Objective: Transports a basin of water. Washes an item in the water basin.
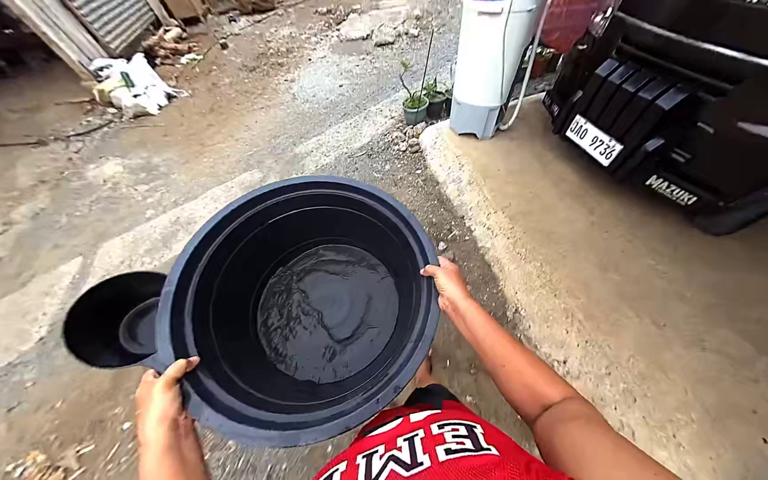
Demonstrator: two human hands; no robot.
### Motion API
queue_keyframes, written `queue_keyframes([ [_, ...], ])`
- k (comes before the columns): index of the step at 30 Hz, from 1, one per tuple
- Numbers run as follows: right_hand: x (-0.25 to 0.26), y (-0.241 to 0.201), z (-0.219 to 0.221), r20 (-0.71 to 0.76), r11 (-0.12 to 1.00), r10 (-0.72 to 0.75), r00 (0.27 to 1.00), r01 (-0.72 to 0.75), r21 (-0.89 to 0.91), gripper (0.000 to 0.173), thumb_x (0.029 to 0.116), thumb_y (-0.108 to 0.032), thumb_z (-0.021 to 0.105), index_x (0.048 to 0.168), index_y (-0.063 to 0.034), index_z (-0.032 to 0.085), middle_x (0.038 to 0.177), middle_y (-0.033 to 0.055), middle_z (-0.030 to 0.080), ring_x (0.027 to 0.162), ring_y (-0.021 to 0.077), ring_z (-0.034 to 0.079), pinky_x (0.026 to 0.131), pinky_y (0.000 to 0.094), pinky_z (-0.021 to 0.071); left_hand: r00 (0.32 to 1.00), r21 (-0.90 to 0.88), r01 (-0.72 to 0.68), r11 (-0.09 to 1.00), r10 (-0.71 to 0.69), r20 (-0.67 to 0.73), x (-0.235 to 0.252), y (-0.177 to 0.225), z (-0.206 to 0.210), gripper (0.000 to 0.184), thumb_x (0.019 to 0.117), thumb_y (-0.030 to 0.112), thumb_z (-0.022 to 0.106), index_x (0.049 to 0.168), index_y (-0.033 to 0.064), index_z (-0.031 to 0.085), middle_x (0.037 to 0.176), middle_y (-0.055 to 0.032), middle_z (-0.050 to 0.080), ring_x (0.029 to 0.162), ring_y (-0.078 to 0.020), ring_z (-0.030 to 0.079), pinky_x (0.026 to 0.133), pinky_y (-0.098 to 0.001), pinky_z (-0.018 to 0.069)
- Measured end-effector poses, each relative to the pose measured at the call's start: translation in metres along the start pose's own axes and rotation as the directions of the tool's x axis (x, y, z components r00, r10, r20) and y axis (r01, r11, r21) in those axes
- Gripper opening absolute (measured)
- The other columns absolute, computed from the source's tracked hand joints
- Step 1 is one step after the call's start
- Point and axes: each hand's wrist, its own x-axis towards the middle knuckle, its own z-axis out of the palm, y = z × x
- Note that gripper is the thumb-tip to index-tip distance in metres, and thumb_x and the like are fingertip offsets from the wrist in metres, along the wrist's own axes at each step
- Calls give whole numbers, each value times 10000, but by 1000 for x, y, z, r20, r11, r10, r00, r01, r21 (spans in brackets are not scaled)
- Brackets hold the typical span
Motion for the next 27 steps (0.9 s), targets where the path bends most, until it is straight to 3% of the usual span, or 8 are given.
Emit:
queue_keyframes([
  [3, 111, -41, 13, 94, 993, -18, 995, 29, -113, 429, 856, 14, 685, 1277, -12, 608, 1103, 196, 682, 950, 278, 687, 812, 473, 595, 1000, 2, -3, 1000, 3, 10, 41, 6, 80, 452, 843, 92, 675, 1268, 43, 530, 954, 12, 642, 790, -35, 641, 715, -271, 583],
  [5, 191, -90, 35, 134, 985, -56, 989, 77, -158, 417, 877, -9, 682, 1287, 0, 611, 1127, 196, 686, 985, 277, 691, 842, 473, 593, 999, -15, -24, 1000, 25, 30, 93, 11, 135, 538, 837, 92, 663, 1336, 0, 485, 1005, -26, 641, 827, -56, 644, 743, -299, 585],
  [7, 257, -122, 49, 141, 985, -26, 990, 50, -167, 413, 874, -2, 677, 1282, 3, 613, 1133, 200, 687, 993, 281, 692, 855, 480, 591, 1000, -12, -9, 1000, 9, 18, 135, 18, 188, 551, 814, 104, 681, 1322, -10, 501, 1036, -54, 650, 860, -77, 651, 767, -324, 584],
  [12, 422, -205, 63, 106, 993, 22, 994, -10, -115, 377, 873, 36, 660, 1247, 11, 620, 1086, 188, 686, 939, 254, 687, 817, 437, 588, 999, 17, 37, 999, -38, 19, 225, 81, 348, 537, 796, 114, 705, 1289, 14, 518, 1038, -57, 659, 867, -102, 665, 756, -342, 591],
  [19, 662, -307, 57, -41, 997, -43, 998, 40, -61, 387, 896, 13, 649, 1281, 3, 610, 1106, 188, 686, 953, 258, 694, 819, 440, 598, 994, 1, 26, 1000, -26, 102, 374, 174, 632, 528, 794, 105, 713, 1289, 44, 540, 1034, -59, 660, 837, -111, 663, 707, -352, 594],
  [21, 714, -343, 47, -116, 997, -66, 991, 61, -46, 340, 892, 18, 653, 1230, 12, 624, 1054, 185, 693, 903, 252, 700, 780, 432, 605, 988, -7, 25, 1000, -23, 153, 409, 197, 708, 514, 788, 98, 715, 1270, 36, 547, 1022, -62, 665, 829, -114, 667, 707, -353, 596],
  [27, 853, -477, 21, -215, 989, -136, 967, 145, 30, 287, 939, 18, 630, 1225, 29, 610, 1008, 170, 702, 849, 217, 712, 746, 377, 617, 953, -42, 3, 999, 9, 303, 505, 301, 937, 446, 781, 82, 705, 1203, 29, 570, 938, -54, 669, 755, -102, 664, 653, -321, 582],
])
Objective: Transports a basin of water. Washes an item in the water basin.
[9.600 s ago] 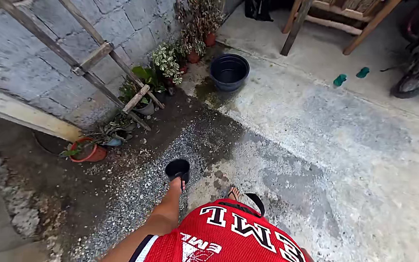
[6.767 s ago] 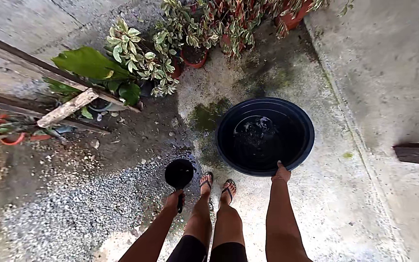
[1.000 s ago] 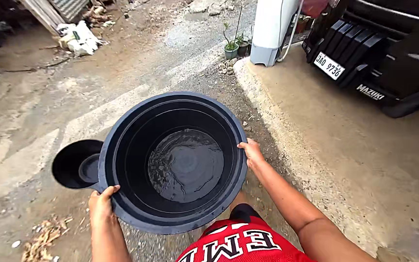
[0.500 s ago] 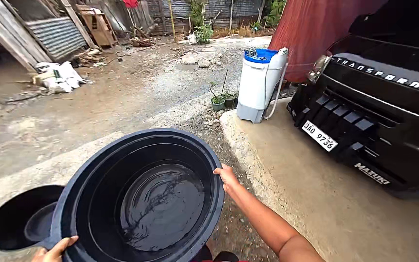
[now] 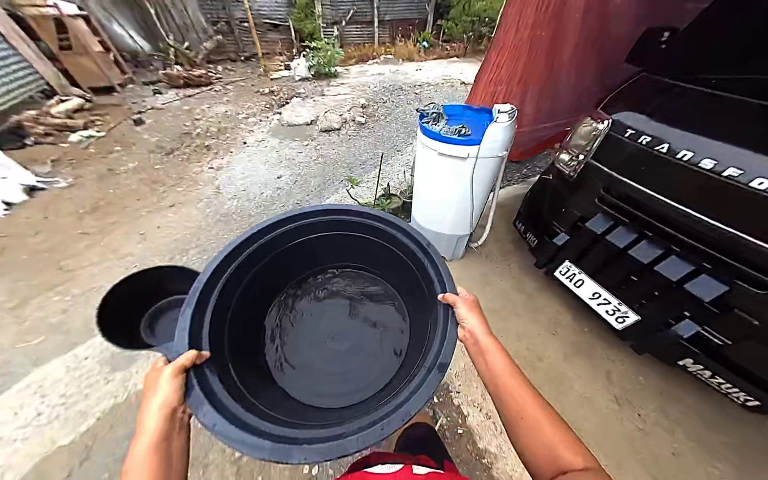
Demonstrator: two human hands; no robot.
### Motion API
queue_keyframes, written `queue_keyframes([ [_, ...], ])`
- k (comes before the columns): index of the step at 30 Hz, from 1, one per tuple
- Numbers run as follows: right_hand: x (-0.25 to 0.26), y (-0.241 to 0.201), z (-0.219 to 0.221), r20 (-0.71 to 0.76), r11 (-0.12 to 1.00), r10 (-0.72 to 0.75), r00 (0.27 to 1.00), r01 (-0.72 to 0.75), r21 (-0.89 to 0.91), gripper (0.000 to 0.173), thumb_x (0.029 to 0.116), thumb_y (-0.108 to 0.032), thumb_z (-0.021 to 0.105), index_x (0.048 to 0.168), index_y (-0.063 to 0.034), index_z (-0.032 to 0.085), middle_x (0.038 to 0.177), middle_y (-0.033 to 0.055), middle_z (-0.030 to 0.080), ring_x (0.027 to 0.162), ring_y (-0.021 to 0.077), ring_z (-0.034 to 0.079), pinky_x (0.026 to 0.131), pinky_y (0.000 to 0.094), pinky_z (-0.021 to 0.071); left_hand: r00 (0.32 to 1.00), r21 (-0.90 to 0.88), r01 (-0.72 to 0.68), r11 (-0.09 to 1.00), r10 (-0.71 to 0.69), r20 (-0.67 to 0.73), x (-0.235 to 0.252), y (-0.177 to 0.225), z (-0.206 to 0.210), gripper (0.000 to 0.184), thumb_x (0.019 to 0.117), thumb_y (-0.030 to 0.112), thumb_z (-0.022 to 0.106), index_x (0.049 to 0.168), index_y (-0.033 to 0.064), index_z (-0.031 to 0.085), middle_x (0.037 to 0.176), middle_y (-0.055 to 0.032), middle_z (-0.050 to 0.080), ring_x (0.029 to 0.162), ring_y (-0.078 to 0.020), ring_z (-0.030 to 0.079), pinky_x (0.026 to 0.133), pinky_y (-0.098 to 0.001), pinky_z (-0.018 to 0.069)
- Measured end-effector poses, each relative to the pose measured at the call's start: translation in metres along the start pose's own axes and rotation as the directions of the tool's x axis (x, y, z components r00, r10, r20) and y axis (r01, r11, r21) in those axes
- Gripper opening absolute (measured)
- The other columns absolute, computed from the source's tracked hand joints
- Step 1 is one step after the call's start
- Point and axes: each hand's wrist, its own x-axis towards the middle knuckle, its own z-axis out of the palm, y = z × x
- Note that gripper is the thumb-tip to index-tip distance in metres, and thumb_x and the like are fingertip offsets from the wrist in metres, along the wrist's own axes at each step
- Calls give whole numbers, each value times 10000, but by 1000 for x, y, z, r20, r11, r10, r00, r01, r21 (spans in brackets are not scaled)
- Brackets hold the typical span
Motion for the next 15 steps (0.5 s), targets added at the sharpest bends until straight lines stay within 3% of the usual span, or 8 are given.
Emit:
queue_keyframes([
  [9, 279, -166, 8, -126, 970, -241, 962, 240, -26, 276, 934, -37, 664, 1208, -20, 633, 948, 118, 696, 776, 177, 683, 704, 372, 597, 985, -145, -16, 989, 40, 168, 199, 111, 317, 282, 785, 33, 682, 1054, 48, 598, 831, -40, 679, 703, -114, 681, 609, -315, 590],
  [15, 411, -266, 5, -254, 940, -326, 911, 340, 14, 281, 889, 13, 657, 1168, -11, 646, 910, 78, 698, 755, 127, 685, 688, 312, 602, 960, -197, 15, 980, 41, 278, 294, 200, 489, 185, 814, 61, 678, 993, 73, 630, 801, -17, 679, 690, -103, 674, 611, -308, 584],
])
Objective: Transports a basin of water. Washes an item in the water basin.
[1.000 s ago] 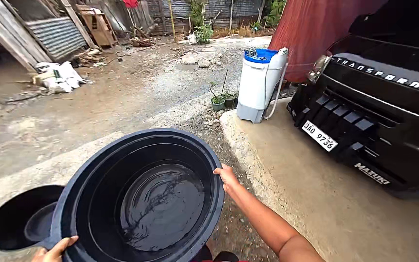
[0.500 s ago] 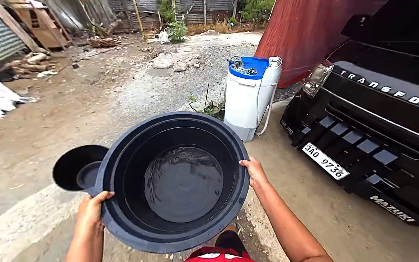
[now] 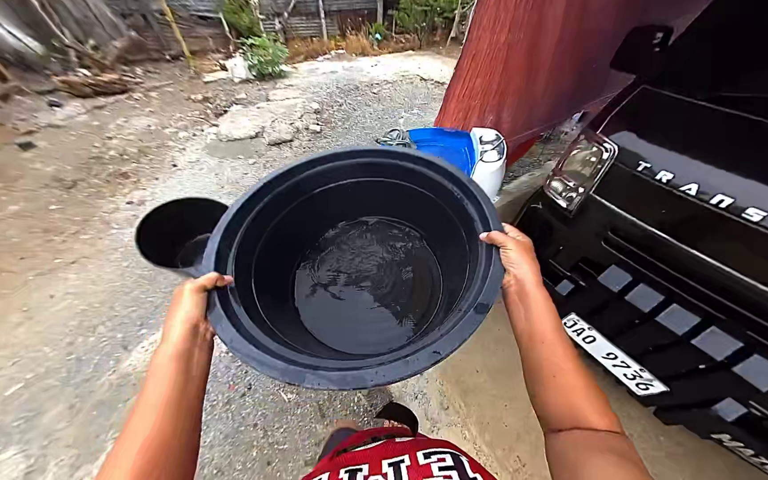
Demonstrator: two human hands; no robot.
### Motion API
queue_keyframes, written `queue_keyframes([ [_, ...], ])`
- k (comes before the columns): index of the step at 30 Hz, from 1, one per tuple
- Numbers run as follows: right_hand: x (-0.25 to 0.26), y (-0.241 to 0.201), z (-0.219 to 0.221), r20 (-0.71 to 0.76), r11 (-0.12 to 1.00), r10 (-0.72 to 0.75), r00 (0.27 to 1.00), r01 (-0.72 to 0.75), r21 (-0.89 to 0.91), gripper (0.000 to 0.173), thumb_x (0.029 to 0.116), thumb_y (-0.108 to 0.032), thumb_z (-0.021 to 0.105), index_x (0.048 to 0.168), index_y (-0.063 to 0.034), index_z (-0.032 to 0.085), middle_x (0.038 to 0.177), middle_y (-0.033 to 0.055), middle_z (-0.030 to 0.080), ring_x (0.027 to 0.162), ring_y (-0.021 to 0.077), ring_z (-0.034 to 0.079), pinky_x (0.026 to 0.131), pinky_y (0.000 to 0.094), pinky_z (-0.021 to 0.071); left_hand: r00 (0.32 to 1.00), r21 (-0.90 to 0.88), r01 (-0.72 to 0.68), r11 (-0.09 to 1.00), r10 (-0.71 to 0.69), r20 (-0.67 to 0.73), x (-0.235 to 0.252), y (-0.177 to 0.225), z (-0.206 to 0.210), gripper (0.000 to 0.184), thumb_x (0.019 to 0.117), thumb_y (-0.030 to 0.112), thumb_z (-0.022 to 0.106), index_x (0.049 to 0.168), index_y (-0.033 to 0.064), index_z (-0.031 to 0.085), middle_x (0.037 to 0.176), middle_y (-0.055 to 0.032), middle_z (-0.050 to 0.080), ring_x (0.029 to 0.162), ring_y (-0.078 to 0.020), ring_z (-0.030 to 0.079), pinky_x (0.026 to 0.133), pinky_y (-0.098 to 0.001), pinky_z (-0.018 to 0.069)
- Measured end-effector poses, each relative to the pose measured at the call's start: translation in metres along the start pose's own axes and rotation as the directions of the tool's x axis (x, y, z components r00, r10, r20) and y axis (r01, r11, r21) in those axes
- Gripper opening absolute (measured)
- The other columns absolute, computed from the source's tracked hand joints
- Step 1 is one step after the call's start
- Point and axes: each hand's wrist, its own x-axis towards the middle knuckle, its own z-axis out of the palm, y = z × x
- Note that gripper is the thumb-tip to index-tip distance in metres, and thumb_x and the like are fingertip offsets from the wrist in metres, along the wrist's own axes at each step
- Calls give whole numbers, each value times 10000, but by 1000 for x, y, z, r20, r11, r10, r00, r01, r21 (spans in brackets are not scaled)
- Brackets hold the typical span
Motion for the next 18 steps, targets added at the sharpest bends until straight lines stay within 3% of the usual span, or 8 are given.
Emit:
queue_keyframes([
  [4, 68, -24, 13, -85, 995, -97, 992, 96, -13, 271, 896, -19, 656, 1165, -49, 659, 914, 21, 702, 785, 91, 688, 714, 295, 607, 991, 34, -18, 999, 14, 131, 90, 31, 84, 265, 801, 127, 704, 1055, 88, 642, 888, -21, 695, 763, -115, 681, 670, -347, 591],
  [7, 109, -35, 28, -184, 986, -168, 968, 169, -12, 192, 896, -32, 658, 1080, -87, 651, 872, -23, 691, 778, 68, 687, 715, 280, 609, 968, 25, -54, 998, 47, 246, 160, 53, 151, 282, 785, 131, 710, 1058, 102, 646, 899, -16, 706, 789, -118, 694, 687, -350, 602],
  [9, 139, -32, 38, -249, 978, -202, 947, 210, 6, 203, 887, -29, 664, 1083, -82, 659, 893, -11, 703, 803, 85, 699, 735, 299, 617, 947, 5, -74, 997, 69, 315, 209, 62, 197, 286, 775, 124, 712, 1053, 96, 649, 897, -22, 713, 795, -132, 702, 694, -358, 607],
  [14, 204, -18, 75, -384, 962, -260, 886, 274, -19, 195, 882, -32, 659, 1068, -90, 654, 908, -10, 711, 826, 92, 705, 747, 308, 620, 888, 3, -50, 999, 43, 457, 324, 60, 296, 290, 767, 132, 708, 1047, 90, 643, 898, -38, 717, 799, -144, 710, 686, -372, 611],
  [18, 240, -29, 103, -485, 960, -272, 831, 269, -76, 217, 880, -35, 662, 1086, -100, 685, 906, -26, 723, 819, 75, 710, 742, 287, 619, 847, 40, -31, 999, 5, 531, 383, 67, 354, 270, 808, 126, 699, 1067, 88, 631, 895, -34, 716, 794, -134, 713, 686, -359, 615],
])
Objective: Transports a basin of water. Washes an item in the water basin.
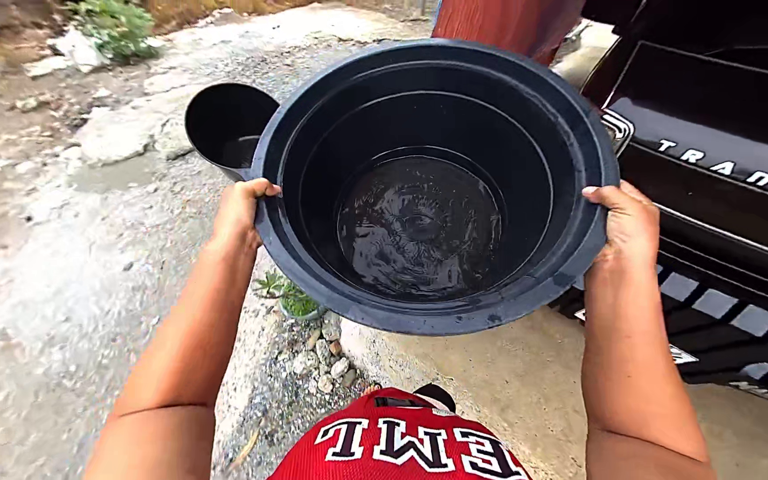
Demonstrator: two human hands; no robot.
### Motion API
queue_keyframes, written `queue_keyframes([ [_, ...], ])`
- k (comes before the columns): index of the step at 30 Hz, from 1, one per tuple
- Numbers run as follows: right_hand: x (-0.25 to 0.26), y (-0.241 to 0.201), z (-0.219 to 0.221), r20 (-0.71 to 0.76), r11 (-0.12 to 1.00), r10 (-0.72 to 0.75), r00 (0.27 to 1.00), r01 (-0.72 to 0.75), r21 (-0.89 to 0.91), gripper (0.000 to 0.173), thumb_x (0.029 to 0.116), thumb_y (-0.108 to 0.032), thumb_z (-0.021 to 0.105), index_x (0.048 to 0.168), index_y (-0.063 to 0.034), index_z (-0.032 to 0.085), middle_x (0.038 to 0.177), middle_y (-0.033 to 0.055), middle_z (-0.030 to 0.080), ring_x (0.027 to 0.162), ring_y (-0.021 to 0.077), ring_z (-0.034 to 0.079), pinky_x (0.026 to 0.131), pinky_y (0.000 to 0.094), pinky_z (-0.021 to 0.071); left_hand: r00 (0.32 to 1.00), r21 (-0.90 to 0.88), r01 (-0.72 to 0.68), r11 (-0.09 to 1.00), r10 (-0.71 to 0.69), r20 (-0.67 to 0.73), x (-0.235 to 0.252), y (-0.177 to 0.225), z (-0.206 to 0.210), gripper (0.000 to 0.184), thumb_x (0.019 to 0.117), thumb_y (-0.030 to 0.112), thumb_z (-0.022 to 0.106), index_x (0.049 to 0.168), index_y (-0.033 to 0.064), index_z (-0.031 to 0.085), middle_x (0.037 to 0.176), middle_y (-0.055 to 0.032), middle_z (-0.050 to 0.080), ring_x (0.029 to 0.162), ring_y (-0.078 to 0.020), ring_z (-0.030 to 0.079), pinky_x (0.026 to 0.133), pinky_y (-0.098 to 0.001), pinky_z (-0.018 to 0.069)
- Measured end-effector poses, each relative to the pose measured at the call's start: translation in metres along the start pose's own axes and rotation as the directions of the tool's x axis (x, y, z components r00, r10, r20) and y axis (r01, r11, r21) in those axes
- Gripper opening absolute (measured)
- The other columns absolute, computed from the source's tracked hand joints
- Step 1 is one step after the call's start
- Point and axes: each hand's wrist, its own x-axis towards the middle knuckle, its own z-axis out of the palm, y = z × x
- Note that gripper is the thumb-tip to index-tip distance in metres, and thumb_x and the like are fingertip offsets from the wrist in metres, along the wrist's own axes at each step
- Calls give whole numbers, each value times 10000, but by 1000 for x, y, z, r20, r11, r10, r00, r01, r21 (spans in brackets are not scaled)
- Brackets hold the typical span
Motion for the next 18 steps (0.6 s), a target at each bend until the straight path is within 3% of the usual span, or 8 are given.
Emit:
queue_keyframes([
  [2, 7, -3, 13, -63, 999, 25, 998, -26, -21, 193, 885, -49, 667, 1066, -108, 698, 894, -32, 722, 807, 72, 707, 733, 280, 614, 997, -39, -10, 999, 13, 82, 29, 9, 10, 240, 887, 148, 700, 1107, 86, 626, 921, -32, 727, 816, -131, 723, 718, -343, 623],
  [5, 15, -7, 25, -157, 996, 83, 984, -88, -26, 121, 866, -64, 679, 972, -123, 680, 848, -26, 709, 774, 85, 699, 702, 294, 608, 978, -125, 56, 991, -29, 208, 72, 20, 14, 294, 1016, 352, 613, 1199, 124, 647, 1000, -27, 741, 903, -144, 727, 791, -364, 626],
  [7, 16, -6, 26, -201, 992, 113, 973, -122, -34, 144, 854, -75, 694, 992, -115, 683, 868, -5, 715, 793, 104, 706, 709, 316, 611, 972, -101, 118, 988, -94, 214, 99, 24, 11, 373, 1054, 503, 496, 1159, 171, 628, 943, 7, 715, 851, -121, 702, 741, -352, 607],
  [10, 15, -11, 30, -236, 984, 119, 964, -146, -101, 159, 845, -86, 695, 998, -129, 686, 871, -20, 707, 785, 88, 697, 696, 305, 605, 980, -70, 134, 989, -121, 158, 134, 23, 3, 268, 1074, 404, 446, 1063, 199, 617, 816, 52, 643, 674, -59, 616, 607, -263, 541],
  [12, 17, -13, 33, -244, 977, 119, 963, -156, -142, 109, 854, -86, 681, 939, -151, 667, 835, -42, 687, 755, 65, 676, 672, 282, 590, 989, -20, 59, 998, -56, 134, 151, 32, 0, 253, 1102, 325, 362, 968, 209, 544, 739, 85, 585, 567, -20, 541, 516, -190, 475],
  [14, 20, -12, 36, -255, 977, 131, 958, -168, -129, 98, 856, -83, 680, 927, -150, 667, 829, -37, 691, 749, 70, 680, 669, 283, 591, 981, 51, -108, 993, 98, 168, 165, 51, -3, 263, 1102, 294, 305, 964, 228, 519, 748, 101, 580, 583, -39, 544, 546, -218, 484],
  [16, 25, -10, 38, -267, 979, 145, 953, -177, -100, 122, 848, -81, 688, 959, -132, 688, 845, -17, 706, 761, 89, 695, 676, 297, 600, 928, 99, -273, 957, 234, 290, 174, 82, 0, 219, 1100, 331, 303, 1061, 257, 506, 790, 124, 576, 606, -40, 562, 559, -238, 517],
  [18, 29, -8, 41, -262, 979, 145, 954, -177, -105, 100, 846, -82, 692, 934, -130, 689, 827, -16, 708, 745, 87, 696, 662, 294, 602, 848, 55, -287, 956, 227, 480, 174, 118, 16, 244, 1111, 353, 321, 1151, 257, 541, 795, 122, 585, 588, -23, 572, 512, -205, 518],
])
